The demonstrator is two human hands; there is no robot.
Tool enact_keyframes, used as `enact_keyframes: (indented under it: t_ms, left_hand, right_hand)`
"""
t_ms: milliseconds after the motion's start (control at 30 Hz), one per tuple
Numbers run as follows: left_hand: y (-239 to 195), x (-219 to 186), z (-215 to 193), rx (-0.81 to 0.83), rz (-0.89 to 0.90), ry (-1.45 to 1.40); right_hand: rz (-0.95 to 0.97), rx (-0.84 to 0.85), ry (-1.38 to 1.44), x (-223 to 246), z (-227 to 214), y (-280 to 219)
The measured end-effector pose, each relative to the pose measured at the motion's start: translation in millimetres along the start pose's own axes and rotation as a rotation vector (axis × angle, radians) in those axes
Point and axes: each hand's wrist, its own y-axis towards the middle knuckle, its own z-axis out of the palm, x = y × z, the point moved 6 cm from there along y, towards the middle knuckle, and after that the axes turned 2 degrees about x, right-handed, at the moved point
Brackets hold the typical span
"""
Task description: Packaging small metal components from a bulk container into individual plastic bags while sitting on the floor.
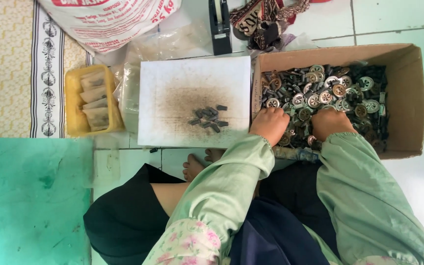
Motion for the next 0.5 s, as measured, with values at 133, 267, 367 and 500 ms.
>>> enact_keyframes:
  t_ms: [133, 267, 367, 500]
  left_hand:
    - [-1.1, -2.2, 1.1, -0.011, 0.008, 0.032]
    - [-10.4, -6.1, -5.0, -0.148, 0.102, -0.051]
    - [-23.8, -10.0, -24.6, -0.182, 0.112, -0.097]
    - [-60.9, -13.5, -35.3, -0.175, 0.078, -0.148]
  right_hand:
    - [0.130, -0.019, 0.121, 2.1, -26.2, -6.7]
    - [0.078, 0.228, 0.141, 9.2, -39.0, -5.7]
    - [0.359, 0.466, 0.183, 14.8, -54.9, 5.3]
    - [0.113, 0.409, 0.454, -1.9, -73.9, -14.3]
